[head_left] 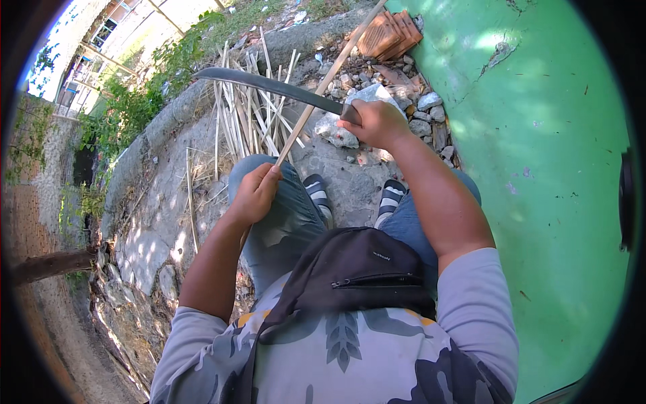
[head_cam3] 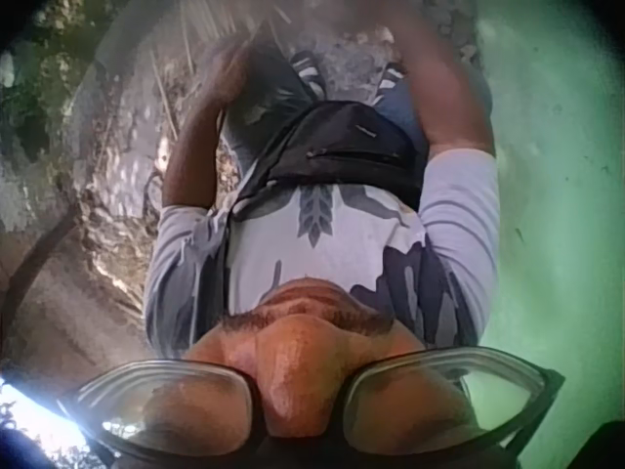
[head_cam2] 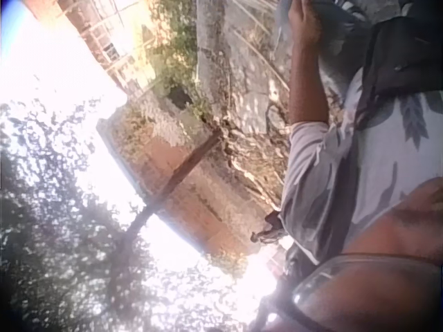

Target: The person splits and scrapes bamboo strips using a machete.

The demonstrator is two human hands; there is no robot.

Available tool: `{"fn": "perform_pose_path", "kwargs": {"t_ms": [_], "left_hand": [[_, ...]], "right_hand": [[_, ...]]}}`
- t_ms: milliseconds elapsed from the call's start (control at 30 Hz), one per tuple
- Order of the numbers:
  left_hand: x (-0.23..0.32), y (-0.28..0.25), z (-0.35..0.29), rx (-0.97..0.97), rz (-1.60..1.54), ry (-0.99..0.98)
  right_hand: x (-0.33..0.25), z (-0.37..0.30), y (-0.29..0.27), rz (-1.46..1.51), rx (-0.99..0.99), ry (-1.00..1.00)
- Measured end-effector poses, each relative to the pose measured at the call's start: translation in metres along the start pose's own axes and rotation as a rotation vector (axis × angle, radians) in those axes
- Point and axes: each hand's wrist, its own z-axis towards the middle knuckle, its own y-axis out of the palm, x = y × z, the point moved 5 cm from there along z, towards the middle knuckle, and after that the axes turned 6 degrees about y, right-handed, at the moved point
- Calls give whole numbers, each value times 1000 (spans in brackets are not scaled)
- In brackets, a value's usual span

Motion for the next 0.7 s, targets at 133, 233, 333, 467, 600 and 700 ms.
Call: {"fn": "perform_pose_path", "kwargs": {"t_ms": [133, 233, 333, 467, 600, 700], "left_hand": [[-3, -1, -3, 15, -50, -17], [2, 2, -4, 18, -41, -41], [0, 2, -1, 12, -21, -43], [-2, 1, -3, -8, -22, 2], [-1, 1, -5, -6, -23, 14], [-3, 2, -1, -19, 12, -10]], "right_hand": [[-19, -4, 8, -51, -28, -64], [-7, 2, 1, -90, -57, -50], [3, 1, -6, -30, 1, 43], [-10, 0, -13, -11, -41, 1], [-14, 0, -8, -119, -106, -67], [18, 5, -10, -21, 33, 117]]}}
